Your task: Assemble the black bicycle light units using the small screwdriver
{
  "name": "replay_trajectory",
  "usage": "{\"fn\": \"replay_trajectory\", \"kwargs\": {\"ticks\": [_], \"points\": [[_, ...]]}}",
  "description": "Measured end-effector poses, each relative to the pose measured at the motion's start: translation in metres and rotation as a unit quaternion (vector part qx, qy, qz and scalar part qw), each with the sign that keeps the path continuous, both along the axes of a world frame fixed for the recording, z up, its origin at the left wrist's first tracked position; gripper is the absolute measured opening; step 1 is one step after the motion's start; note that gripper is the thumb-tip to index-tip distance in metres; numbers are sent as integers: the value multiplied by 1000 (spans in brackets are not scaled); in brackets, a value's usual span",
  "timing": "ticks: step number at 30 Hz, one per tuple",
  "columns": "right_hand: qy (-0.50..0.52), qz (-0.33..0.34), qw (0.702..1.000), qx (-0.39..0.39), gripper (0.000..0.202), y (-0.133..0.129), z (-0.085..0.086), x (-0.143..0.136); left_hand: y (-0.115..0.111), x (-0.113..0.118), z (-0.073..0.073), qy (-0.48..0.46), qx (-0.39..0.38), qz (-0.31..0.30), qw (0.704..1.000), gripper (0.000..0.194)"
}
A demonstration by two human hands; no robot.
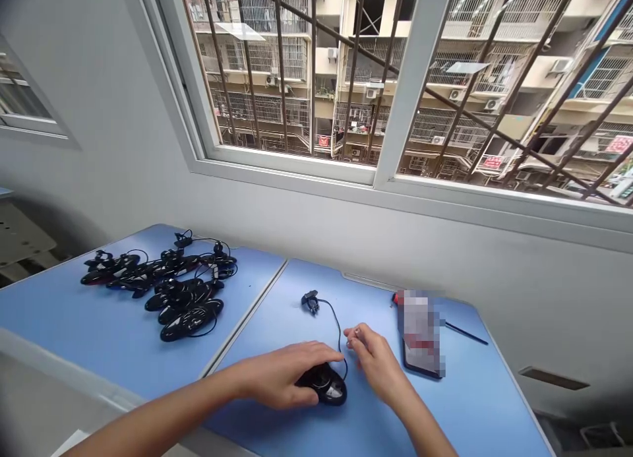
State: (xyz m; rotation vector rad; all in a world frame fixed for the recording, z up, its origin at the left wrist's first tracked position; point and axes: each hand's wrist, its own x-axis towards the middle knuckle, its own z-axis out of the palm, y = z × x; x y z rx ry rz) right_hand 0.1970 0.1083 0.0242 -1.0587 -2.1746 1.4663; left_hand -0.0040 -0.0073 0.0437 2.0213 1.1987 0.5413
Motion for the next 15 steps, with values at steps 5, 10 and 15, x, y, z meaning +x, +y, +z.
{"fn": "replay_trajectory", "kwargs": {"ticks": [5, 10, 15], "points": [[-33, -12, 999, 7, 31, -4, 0, 11, 3, 10, -3, -38, -21, 48, 998, 75], [-73, -26, 990, 118, 30, -8, 5, 16, 8, 19, -17, -143, -14, 123, 982, 81], [-110, -81, 912, 388, 27, -26, -18, 9, 13, 31, -47, -322, 39, 232, 917, 58]]}}
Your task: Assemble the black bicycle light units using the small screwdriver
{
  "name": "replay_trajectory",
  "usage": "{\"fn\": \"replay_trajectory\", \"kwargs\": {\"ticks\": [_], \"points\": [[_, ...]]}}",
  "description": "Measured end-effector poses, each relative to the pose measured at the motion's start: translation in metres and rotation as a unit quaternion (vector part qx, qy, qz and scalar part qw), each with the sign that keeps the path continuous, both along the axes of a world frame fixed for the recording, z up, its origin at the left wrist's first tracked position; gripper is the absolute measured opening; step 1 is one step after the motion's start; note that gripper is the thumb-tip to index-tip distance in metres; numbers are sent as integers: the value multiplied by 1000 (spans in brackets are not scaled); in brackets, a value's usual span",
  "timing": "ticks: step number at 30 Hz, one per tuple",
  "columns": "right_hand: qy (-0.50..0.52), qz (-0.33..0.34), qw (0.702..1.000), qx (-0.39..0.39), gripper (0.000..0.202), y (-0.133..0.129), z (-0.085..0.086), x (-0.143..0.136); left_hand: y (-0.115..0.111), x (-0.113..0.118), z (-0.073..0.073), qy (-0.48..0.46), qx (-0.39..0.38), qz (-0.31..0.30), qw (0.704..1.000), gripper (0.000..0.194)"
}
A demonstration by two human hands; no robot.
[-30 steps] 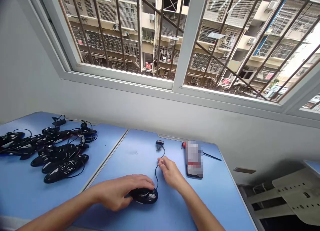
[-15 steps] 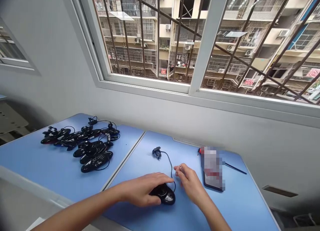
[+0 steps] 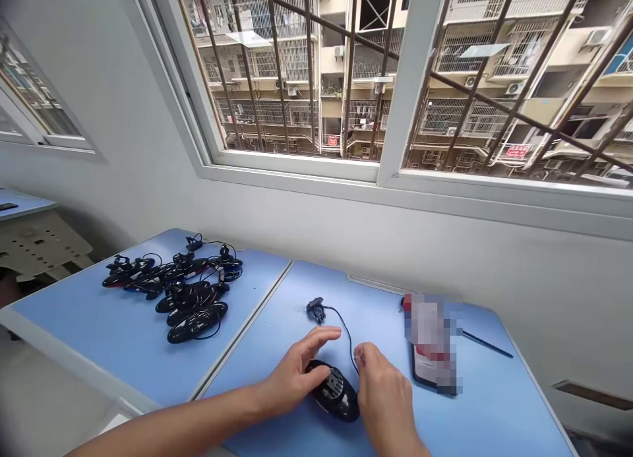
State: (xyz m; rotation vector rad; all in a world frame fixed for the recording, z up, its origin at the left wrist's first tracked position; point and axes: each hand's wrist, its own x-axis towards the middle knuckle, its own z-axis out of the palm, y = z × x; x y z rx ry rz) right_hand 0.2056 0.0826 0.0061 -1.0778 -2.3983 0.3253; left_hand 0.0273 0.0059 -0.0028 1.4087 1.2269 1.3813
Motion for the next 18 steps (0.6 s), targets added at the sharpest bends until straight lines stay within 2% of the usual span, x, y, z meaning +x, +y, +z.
{"fn": "replay_trajectory", "kwargs": {"ticks": [2, 4, 6, 10, 12, 14, 16, 18], "points": [[0, 3, 992, 123, 26, -8, -12, -6, 1, 5, -10, -64, 18, 28, 997, 56], [-3, 18, 979, 201, 26, -13, -20, -12, 3, 8, -16, -109, 20, 50, 993, 53], [-11, 28, 971, 235, 27, -14, -23, -15, 5, 7, -18, -148, 13, 69, 987, 51], [-20, 23, 971, 237, 26, -10, -21, -17, 7, -10, -13, -199, -31, 131, 971, 49], [-23, 20, 974, 226, 25, -9, -19, -17, 7, -20, -7, -147, -54, 159, 975, 46], [-21, 24, 979, 202, 26, -10, -18, -17, 4, -28, 1, -16, -55, 140, 988, 40], [-8, 33, 986, 163, 25, -10, -15, -17, 1, -32, 13, 132, -33, 68, 988, 38], [14, 35, 992, 120, 24, -9, -10, -14, -3, -32, 26, 253, -14, -20, 967, 44]]}}
